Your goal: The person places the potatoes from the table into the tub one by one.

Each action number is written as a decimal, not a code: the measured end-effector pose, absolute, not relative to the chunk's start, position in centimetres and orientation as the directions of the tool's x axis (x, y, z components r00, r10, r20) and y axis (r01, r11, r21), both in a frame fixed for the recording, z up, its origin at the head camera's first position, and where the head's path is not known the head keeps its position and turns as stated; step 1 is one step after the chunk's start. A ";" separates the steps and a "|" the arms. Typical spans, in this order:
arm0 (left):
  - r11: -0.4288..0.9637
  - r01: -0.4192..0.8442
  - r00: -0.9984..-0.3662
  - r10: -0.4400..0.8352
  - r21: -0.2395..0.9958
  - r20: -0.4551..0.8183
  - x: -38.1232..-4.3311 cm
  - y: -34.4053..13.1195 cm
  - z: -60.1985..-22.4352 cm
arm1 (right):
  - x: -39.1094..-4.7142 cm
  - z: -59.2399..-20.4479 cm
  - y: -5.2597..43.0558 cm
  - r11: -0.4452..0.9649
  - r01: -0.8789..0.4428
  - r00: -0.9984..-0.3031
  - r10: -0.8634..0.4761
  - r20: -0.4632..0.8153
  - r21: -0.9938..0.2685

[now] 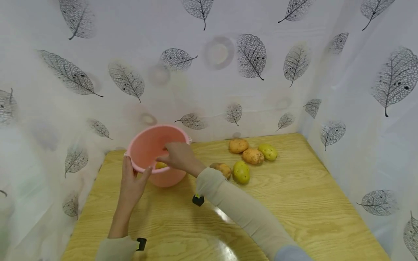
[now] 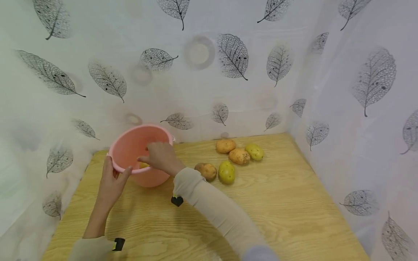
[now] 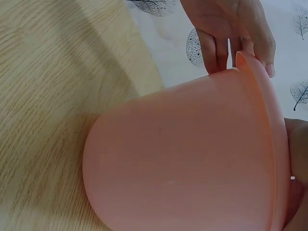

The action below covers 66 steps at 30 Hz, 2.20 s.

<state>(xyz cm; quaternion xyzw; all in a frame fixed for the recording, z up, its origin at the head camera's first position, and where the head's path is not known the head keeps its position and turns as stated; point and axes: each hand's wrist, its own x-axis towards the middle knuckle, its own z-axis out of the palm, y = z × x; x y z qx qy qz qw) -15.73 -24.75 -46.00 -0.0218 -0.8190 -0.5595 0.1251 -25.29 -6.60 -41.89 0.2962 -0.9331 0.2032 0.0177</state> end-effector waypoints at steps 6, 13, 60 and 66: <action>0.373 0.169 -0.968 -0.109 0.912 0.224 -15.8 -24.7 -45.9 | -25.3 -41.8 -6.6 0.752 -0.573 -0.816 -0.560 0.142 -0.327; 0.377 0.149 -0.968 -0.135 0.914 0.214 -15.9 -24.5 -45.8 | -25.4 -42.0 -6.7 0.752 -0.579 -0.814 -0.557 0.165 -0.315; 0.357 0.237 -0.948 -0.121 0.904 0.296 -15.8 -24.4 -46.3 | -25.3 -41.4 15.5 0.479 -0.503 -0.862 -0.215 0.459 -0.720; 0.357 0.240 -0.947 -0.121 0.903 0.299 -15.8 -24.3 -46.1 | -25.1 -41.6 19.5 0.549 -0.413 -0.904 -0.152 0.399 -0.727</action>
